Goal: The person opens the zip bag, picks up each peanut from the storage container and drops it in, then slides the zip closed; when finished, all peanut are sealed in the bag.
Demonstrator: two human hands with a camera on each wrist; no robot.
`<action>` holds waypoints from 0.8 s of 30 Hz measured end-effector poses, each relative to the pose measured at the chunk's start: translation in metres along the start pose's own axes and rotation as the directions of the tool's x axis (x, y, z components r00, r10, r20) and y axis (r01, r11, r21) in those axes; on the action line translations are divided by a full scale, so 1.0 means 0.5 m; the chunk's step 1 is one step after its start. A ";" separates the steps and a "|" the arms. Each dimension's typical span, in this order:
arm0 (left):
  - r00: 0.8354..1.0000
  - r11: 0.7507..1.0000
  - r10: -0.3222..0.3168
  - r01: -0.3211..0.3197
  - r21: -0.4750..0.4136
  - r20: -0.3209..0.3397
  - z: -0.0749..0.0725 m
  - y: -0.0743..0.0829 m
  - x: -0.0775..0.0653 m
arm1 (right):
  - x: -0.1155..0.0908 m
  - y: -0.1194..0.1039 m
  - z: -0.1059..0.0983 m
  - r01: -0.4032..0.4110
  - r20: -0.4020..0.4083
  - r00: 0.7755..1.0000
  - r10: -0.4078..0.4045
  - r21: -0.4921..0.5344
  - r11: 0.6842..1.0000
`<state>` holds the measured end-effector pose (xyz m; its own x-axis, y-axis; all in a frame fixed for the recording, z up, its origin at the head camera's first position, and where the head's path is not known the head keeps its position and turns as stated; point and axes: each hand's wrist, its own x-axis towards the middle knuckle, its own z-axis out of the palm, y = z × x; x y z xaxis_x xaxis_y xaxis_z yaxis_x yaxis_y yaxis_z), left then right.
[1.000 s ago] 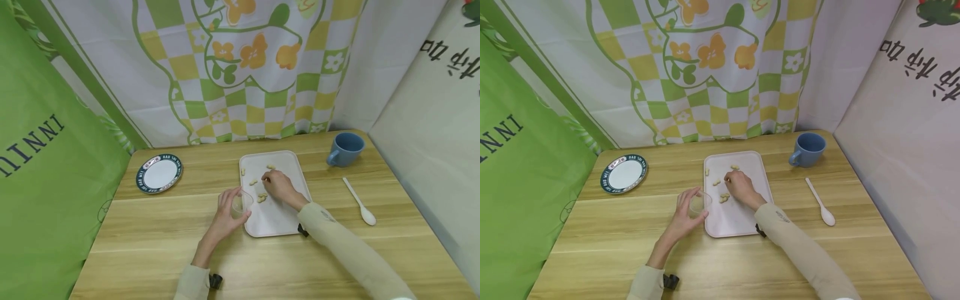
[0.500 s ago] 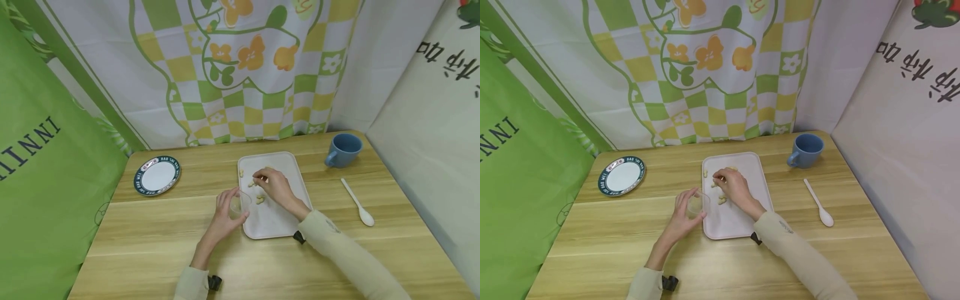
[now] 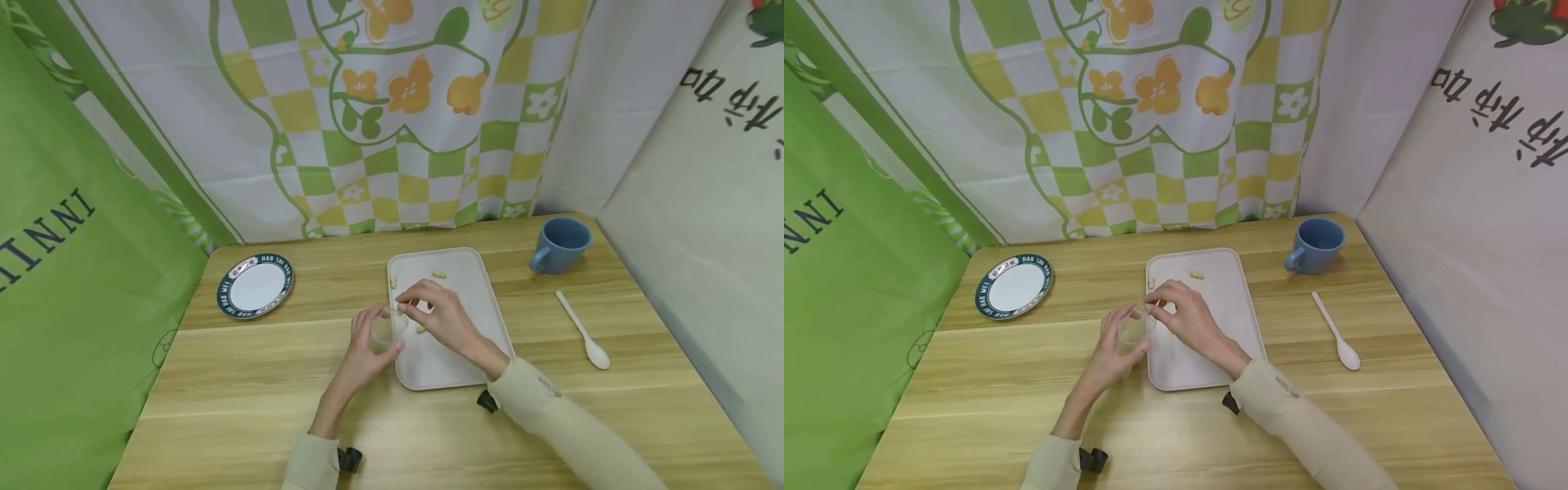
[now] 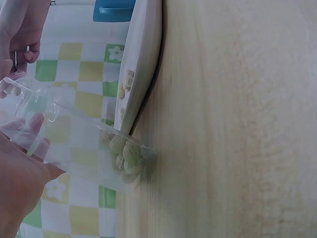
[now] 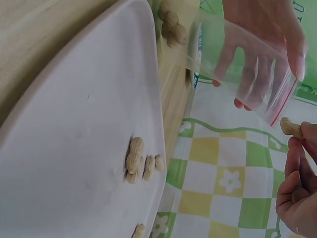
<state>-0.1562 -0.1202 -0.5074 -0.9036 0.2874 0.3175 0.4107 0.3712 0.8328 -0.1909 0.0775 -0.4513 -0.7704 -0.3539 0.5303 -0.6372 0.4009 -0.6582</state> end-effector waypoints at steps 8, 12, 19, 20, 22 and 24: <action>0.999 0.999 -0.032 0.033 -0.043 0.004 -0.002 0.003 0.000 | -0.015 -0.001 0.016 0.001 0.044 0.999 -0.001 -0.016 1.000; 1.000 1.000 -0.025 0.025 -0.014 0.004 -0.002 -0.001 0.000 | -0.022 0.002 0.022 0.014 0.059 0.998 -0.012 -0.031 0.999; 1.000 1.000 -0.009 0.009 -0.004 0.016 -0.001 -0.004 0.000 | -0.020 0.024 0.012 -0.012 0.047 0.999 0.015 -0.053 0.999; 1.000 1.000 -0.011 0.011 -0.008 0.018 0.000 -0.004 0.000 | -0.017 0.035 0.007 -0.032 0.037 0.999 0.034 -0.062 0.998; 0.999 0.999 -0.023 0.024 -0.023 0.023 0.002 -0.003 -0.001 | -0.008 0.066 -0.003 -0.087 0.019 0.996 0.090 -0.096 0.992; 0.999 0.999 -0.038 0.039 -0.033 0.030 0.004 -0.001 -0.003 | 0.000 0.103 -0.015 -0.160 0.017 0.986 0.164 -0.133 0.978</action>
<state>-0.1550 -0.1191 -0.5091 -0.9147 0.2994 0.2716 0.3707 0.3531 0.8590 -0.2240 0.1043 -0.4814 -0.8640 -0.2980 0.4059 -0.5026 0.5608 -0.6580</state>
